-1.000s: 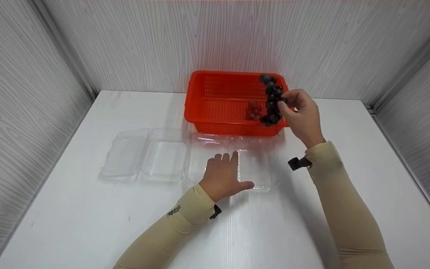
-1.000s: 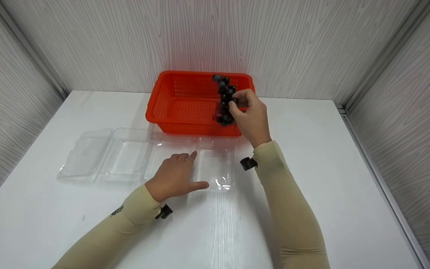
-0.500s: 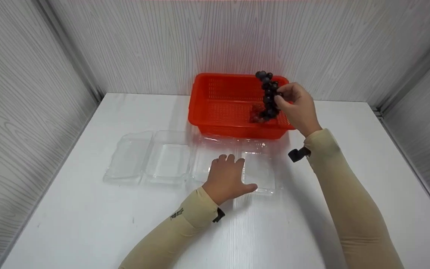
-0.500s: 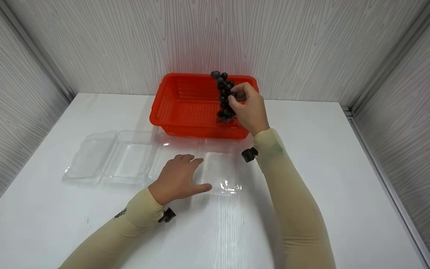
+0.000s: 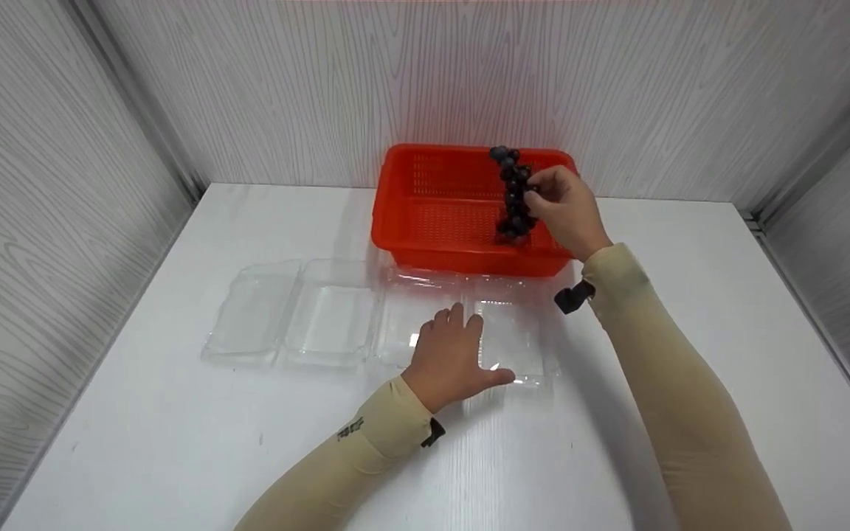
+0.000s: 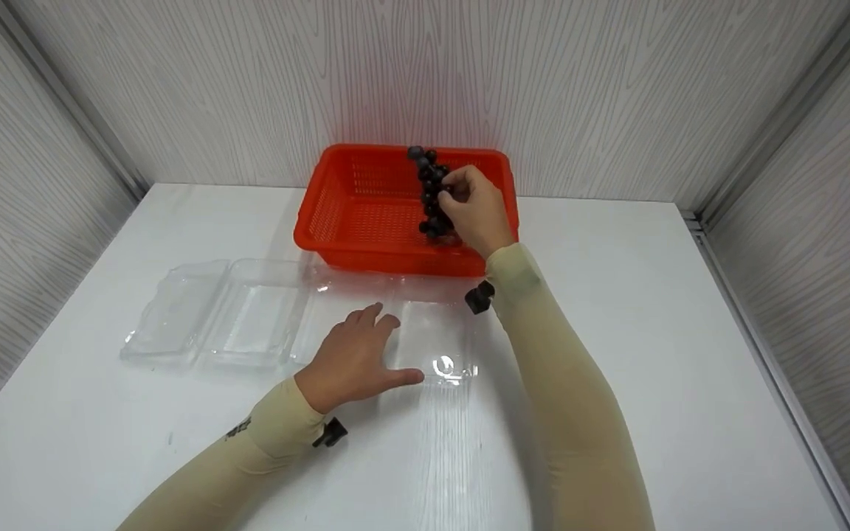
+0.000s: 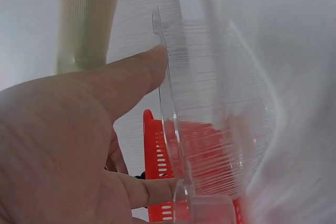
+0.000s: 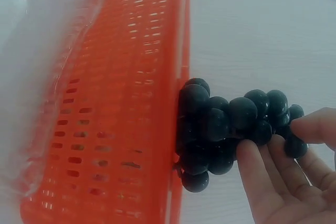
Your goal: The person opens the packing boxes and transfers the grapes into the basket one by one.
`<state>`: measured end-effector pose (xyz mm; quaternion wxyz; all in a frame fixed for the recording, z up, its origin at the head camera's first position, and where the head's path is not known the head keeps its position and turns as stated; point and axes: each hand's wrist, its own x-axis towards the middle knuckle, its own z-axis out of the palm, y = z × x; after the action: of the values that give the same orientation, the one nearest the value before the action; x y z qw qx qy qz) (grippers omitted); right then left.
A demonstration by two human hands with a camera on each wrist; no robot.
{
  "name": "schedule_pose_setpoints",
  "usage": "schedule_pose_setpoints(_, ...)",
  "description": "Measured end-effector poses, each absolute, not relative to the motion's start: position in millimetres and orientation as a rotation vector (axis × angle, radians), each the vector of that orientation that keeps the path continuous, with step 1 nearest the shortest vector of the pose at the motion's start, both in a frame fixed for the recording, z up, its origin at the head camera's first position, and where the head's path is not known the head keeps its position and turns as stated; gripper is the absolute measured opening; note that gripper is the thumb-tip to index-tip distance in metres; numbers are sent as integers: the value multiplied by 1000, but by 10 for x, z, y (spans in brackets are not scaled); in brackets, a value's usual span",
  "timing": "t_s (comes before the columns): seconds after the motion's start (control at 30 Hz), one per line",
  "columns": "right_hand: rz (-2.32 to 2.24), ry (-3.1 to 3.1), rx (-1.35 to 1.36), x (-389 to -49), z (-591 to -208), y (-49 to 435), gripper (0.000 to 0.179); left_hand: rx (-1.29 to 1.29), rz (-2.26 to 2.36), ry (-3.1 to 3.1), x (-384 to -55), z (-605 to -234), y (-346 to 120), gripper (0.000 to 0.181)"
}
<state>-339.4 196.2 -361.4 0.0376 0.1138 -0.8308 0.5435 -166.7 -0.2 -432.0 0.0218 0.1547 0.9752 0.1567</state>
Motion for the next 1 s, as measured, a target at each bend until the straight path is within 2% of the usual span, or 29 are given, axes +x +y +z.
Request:
schedule_pose_setpoints(0.17, 1674, -2587, 341, -3429, -3627, 1894, 24, 480, 482, 3009, -1684, -4319, -13, 86)
schedule_pose_setpoints(0.4, 1620, -2678, 319, -3469, -3700, 1778, 24, 452, 506, 3013, -1704, -4362, -15, 110)
schedule_pose_setpoints(1.0, 1540, -2796, 360, -3479, -3811, 1682, 25, 420, 482, 3010, -1683, -4357, -25, 107)
